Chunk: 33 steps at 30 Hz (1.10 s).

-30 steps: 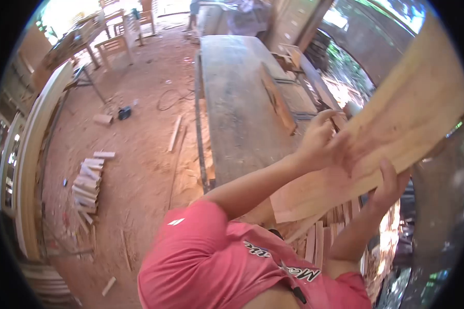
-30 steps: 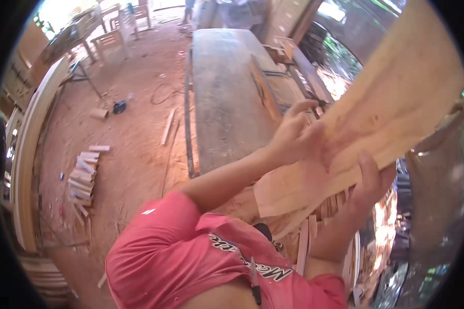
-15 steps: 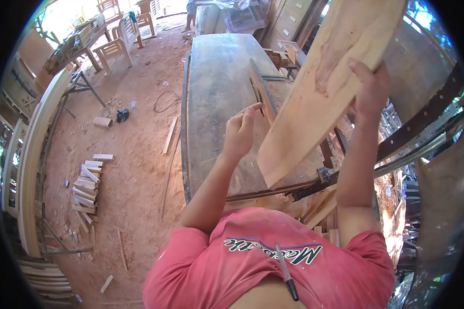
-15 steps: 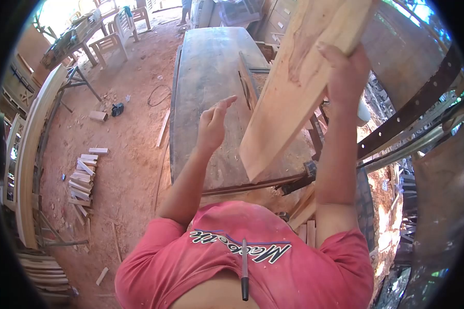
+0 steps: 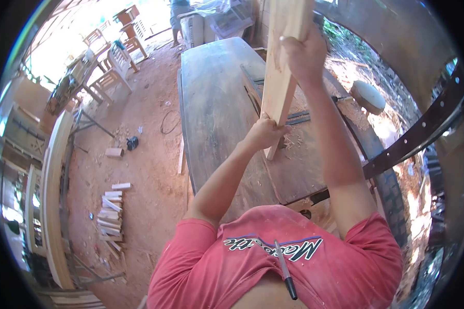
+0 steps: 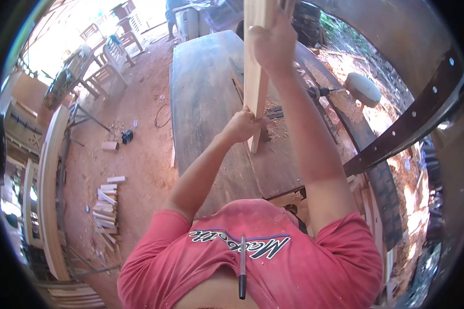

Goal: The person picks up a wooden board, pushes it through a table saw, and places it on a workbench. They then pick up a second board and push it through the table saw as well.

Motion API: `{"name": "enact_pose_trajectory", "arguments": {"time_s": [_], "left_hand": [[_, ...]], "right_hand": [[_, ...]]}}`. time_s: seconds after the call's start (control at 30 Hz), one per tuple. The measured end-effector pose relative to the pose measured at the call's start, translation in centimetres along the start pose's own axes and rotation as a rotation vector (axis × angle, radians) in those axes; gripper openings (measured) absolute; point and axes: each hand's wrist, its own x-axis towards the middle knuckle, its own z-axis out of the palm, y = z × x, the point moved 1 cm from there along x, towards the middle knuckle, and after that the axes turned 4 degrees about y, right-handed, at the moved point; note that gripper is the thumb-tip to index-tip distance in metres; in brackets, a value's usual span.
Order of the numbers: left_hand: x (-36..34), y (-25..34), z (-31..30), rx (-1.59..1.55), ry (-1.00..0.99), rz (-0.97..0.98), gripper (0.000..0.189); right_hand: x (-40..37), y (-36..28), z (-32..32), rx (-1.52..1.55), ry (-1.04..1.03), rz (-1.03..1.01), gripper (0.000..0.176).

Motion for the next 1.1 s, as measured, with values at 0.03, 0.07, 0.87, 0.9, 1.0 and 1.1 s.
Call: {"name": "enact_pose_trajectory", "arguments": {"time_s": [0.03, 0.07, 0.87, 0.9, 1.0, 1.1], "left_hand": [[0.7, -0.1, -0.2, 0.005, 0.012, 0.031, 0.071], [1.5, 0.0, -0.1, 0.017, -0.012, 0.04, 0.071], [6.9, -1.3, 5.6, -0.448, 0.661, 0.098, 0.047], [7.2, -1.5, 5.8, -0.448, 0.644, 0.102, 0.047], [7.7, -2.0, 5.9, -0.588, 0.666, 0.087, 0.045], [7.9, -1.8, 5.7, -0.576, 0.678, 0.08, 0.045]], "right_hand": [[0.4, 0.4, 0.4, -0.055, -0.036, 0.037, 0.038], [1.0, 0.9, 0.7, -0.067, -0.013, 0.05, 0.038], [-1.2, 6.5, 1.8, -0.01, -0.313, 0.115, 0.037], [-1.3, 6.2, 2.0, -0.02, -0.301, 0.121, 0.037], [-1.4, 5.1, 2.5, 0.001, -0.333, 0.164, 0.039], [-1.3, 5.3, 2.9, 0.0, -0.347, 0.177, 0.038]]}}
